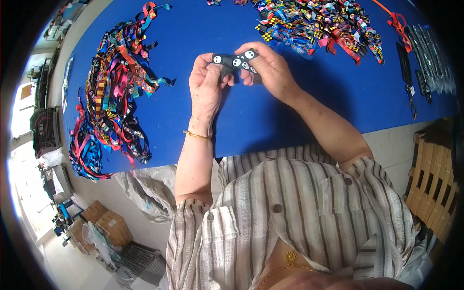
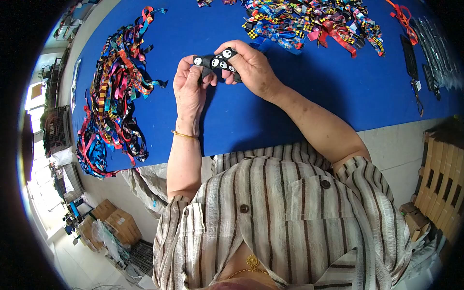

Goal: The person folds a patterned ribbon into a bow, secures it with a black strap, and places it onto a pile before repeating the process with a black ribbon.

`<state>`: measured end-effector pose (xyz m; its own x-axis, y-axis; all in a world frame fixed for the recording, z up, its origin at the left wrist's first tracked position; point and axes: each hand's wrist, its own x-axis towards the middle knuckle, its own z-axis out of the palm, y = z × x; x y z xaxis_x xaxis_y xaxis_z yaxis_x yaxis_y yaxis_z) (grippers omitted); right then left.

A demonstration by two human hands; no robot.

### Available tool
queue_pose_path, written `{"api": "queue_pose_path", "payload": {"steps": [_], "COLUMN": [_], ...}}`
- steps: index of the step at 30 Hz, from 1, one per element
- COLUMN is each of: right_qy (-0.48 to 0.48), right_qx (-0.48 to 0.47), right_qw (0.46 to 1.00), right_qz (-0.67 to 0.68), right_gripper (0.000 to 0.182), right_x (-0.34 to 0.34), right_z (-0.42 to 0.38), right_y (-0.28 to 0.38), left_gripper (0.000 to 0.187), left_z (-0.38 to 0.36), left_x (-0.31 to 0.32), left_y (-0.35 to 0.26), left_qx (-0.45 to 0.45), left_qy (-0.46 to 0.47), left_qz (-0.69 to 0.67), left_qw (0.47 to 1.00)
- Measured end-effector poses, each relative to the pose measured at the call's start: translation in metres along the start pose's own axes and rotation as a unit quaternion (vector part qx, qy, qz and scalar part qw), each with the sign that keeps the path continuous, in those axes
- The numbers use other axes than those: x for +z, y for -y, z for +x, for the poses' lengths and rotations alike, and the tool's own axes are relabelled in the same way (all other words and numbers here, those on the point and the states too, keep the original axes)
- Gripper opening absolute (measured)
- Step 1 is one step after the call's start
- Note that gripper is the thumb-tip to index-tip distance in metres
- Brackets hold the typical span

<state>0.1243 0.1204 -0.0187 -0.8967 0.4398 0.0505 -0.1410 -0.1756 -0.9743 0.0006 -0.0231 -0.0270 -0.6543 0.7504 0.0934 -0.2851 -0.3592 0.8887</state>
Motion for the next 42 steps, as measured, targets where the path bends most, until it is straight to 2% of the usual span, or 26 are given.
{"api": "queue_pose_path", "payload": {"steps": [4,11,12,16,18,22,25,28,30,31,33,37,40,42], "right_qy": [0.006,0.094,0.078,0.057,0.044,0.039,0.029,0.017,0.014,0.018,0.027,0.013,-0.008,-0.020], "right_qx": [0.000,0.038,0.059,0.029,-0.002,0.002,0.009,0.029,0.038,0.000,-0.076,-0.119,-0.196,-0.231], "right_qw": [1.000,0.995,0.995,0.997,0.998,0.997,0.998,0.999,0.996,0.995,0.988,0.963,0.940,0.930], "right_qz": [0.017,-0.023,-0.018,-0.035,-0.053,-0.063,-0.050,-0.041,-0.081,-0.100,-0.135,-0.241,-0.278,-0.285], "right_gripper": [0.024,0.024,0.025,0.025,0.025,0.022,0.020,0.020,0.019,0.019,0.020,0.020,0.019,0.018], "right_x": [0.001,-0.007,-0.005,-0.002,-0.002,-0.002,-0.002,-0.001,-0.003,-0.005,-0.006,-0.006,-0.007,-0.008], "right_z": [0.001,0.004,0.005,0.006,0.006,0.005,0.005,0.005,0.003,0.004,0.006,0.000,0.001,0.001], "right_y": [0.001,0.009,0.009,0.004,-0.003,-0.008,-0.007,-0.003,0.001,-0.005,-0.016,-0.007,-0.007,-0.006], "left_gripper": [0.013,0.011,0.010,0.012,0.013,0.013,0.012,0.012,0.009,0.007,0.004,0.005,0.008,0.009], "left_z": [-0.002,-0.003,-0.003,-0.004,-0.004,-0.002,0.000,-0.004,-0.007,-0.009,-0.013,-0.014,-0.013,-0.012], "left_x": [0.008,-0.008,-0.005,-0.006,-0.003,-0.005,-0.004,0.007,0.017,0.023,0.039,0.049,0.052,0.049], "left_y": [-0.006,-0.010,-0.009,-0.006,-0.011,-0.011,-0.009,-0.019,-0.031,-0.038,-0.052,-0.063,-0.059,-0.052], "left_qx": [-0.001,-0.004,0.010,0.023,0.025,0.039,0.104,0.128,0.021,-0.032,-0.036,-0.085,-0.147,-0.140], "left_qy": [-0.030,-0.040,-0.039,-0.032,-0.031,-0.029,-0.033,-0.040,-0.071,-0.086,-0.091,-0.075,-0.103,-0.107], "left_qz": [-0.023,0.121,0.140,0.230,0.218,0.237,0.288,0.386,0.429,0.448,0.514,0.577,0.333,0.243], "left_qw": [0.999,0.992,0.989,0.972,0.975,0.970,0.951,0.913,0.900,0.889,0.852,0.809,0.926,0.954]}}
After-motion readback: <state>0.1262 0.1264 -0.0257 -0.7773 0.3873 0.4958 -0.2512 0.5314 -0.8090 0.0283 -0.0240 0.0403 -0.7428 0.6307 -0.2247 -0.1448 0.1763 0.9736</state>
